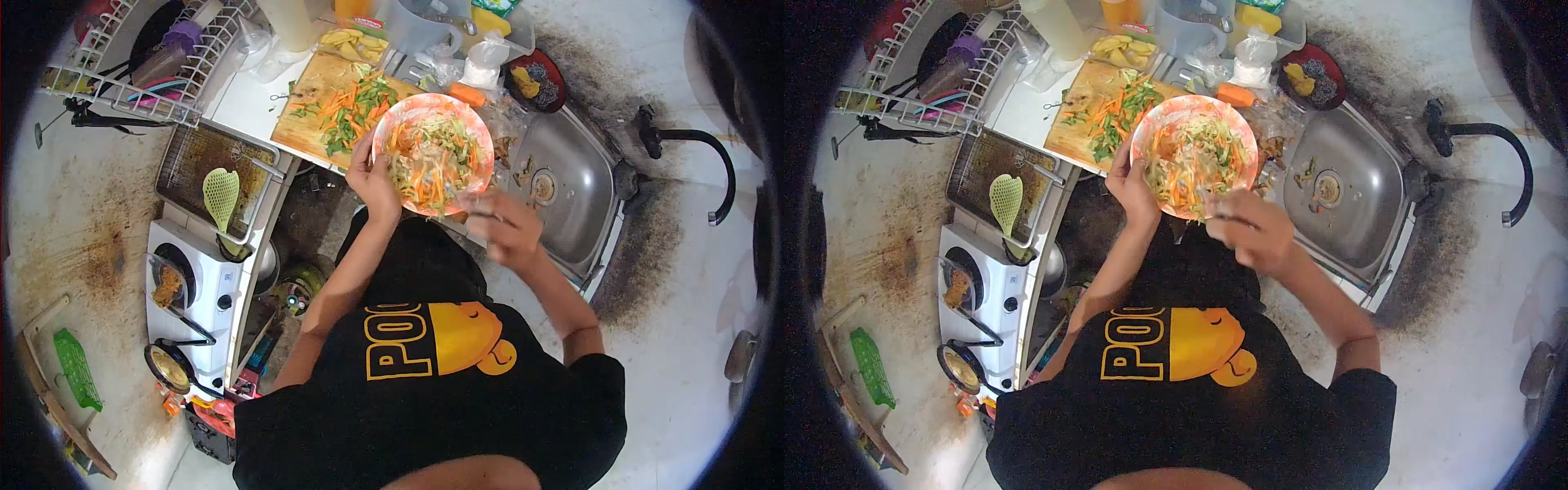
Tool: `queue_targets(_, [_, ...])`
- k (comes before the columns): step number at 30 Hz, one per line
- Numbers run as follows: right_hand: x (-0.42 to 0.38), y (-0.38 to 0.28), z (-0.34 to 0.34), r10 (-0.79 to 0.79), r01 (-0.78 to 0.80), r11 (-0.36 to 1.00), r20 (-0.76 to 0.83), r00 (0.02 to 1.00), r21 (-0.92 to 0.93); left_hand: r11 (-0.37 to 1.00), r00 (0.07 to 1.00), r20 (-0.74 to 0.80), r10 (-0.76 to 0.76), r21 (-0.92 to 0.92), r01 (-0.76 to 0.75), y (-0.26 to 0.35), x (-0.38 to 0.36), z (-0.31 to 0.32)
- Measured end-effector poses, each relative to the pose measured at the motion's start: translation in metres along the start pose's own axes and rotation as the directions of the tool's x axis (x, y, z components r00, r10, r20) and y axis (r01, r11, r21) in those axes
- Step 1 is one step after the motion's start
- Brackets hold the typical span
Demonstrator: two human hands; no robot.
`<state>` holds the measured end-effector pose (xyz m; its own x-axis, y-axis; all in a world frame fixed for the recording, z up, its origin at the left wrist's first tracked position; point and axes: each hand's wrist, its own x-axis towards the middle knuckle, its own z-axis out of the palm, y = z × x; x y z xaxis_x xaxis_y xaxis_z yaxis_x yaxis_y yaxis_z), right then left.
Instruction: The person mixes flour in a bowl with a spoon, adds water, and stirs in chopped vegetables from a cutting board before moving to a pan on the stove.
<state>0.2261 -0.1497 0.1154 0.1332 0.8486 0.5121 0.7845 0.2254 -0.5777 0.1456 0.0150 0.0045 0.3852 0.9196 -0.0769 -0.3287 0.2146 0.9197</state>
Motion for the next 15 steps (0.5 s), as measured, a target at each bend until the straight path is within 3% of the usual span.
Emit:
queue_targets(3, [-0.021, 0.005, 0.025, 0.048, -0.044, 0.998, -0.108, 0.993, 0.038, 0.998, 0.998, 0.004, 0.058, 0.035, -0.058, 0.006, 0.0, 0.004])
queue_targets(5, [-0.033, 0.028, 0.043, 0.261, -0.286, 0.95, -0.186, 0.947, -0.124, 0.998, 0.999, 0.006, 0.036, 0.044, -0.037, 0.001, -0.001, 0.001])
queue_targets(6, [-0.017, 0.034, 0.042, 0.321, -0.332, 0.942, -0.161, 0.933, -0.046, 0.999, 1.0, 0.003, 0.021, 0.05, -0.021, -0.002, 0.0, -0.001])
queue_targets(9, [0.01, 0.057, 0.04, 0.404, -0.398, 0.914, -0.236, 0.884, 0.076, 0.999, 0.999, 0.014, 0.029, 0.039, -0.03, -0.005, 0.003, -0.002])
queue_targets(13, [0.023, 0.031, 0.019, 0.419, -0.416, 0.906, -0.318, 0.851, 0.079, 0.996, 0.998, -0.019, 0.063, 0.071, -0.062, -0.007, 0.005, -0.001])
queue_targets(15, [0.015, 0.016, 0.01, 0.349, -0.338, 0.935, -0.455, 0.819, 0.108, 0.999, 0.999, -0.012, 0.043, 0.034, -0.043, -0.009, 0.005, -0.001])
